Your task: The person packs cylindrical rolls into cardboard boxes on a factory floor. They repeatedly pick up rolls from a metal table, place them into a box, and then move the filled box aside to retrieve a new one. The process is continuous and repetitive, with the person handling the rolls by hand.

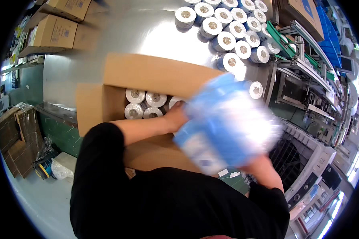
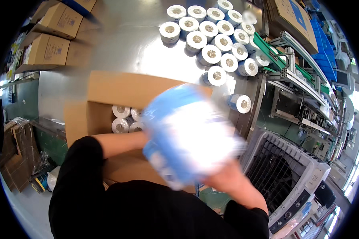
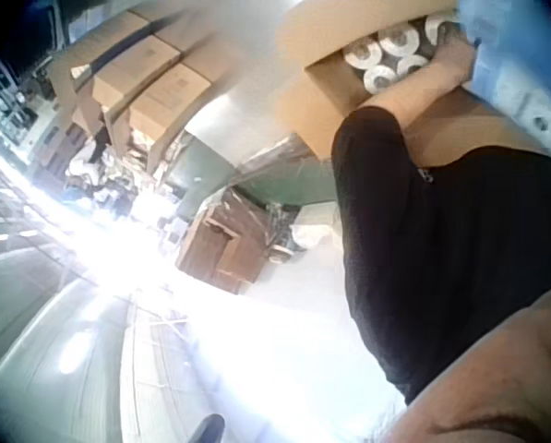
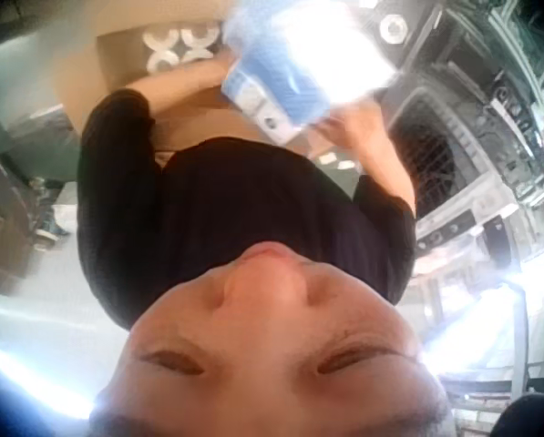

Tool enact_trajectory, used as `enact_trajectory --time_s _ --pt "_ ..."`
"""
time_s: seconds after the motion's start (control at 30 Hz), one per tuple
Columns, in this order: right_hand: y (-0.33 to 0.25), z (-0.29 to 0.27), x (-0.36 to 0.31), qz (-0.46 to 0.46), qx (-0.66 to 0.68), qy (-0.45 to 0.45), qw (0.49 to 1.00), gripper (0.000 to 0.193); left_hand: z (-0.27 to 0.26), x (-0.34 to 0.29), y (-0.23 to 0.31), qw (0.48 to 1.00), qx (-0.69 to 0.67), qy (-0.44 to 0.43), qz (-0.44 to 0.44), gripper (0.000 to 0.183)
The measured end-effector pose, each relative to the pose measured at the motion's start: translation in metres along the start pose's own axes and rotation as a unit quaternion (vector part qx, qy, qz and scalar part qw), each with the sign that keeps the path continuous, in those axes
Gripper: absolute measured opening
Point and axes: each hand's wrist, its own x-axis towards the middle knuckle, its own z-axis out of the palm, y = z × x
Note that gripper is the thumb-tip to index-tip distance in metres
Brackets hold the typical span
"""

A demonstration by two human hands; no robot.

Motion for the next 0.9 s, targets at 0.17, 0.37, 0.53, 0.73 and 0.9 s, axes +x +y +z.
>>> enact_trajectory --time_s 0.17,0.37,0.53,0.73,0.9 --pt "-0.034 0.142 0.027 0.231 -0.141 -0.349 0.897 0.060 0.108 -0.005 -0.077 0.971 0.209 0.032 0.115 0.028" --pt "0.031 0.300 0.068 0.462 -0.092 -0.453 0.757 0.079 0.054 -0.017 -0.066 0.983 0.026 -0.178 0.023 0.048" --pt "0.022 0.241 0.072 0.314 0.160 -0.298 0.887 0.047 -0.139 -0.009 -0.005 0.939 -0.202 -0.262 0.097 0.039" --pt "0.124 0.084 0.032 0.525 0.144 0.348 0.763 0.020 -0.152 0.121 -0.033 0.982 -0.100 0.160 -0.011 0.041" --pt "0.296 0.191 -0.126 0.761 0.060 0.235 0.602 0.100 -0.105 0.265 -0.033 0.994 0.085 0.068 -0.020 0.059"
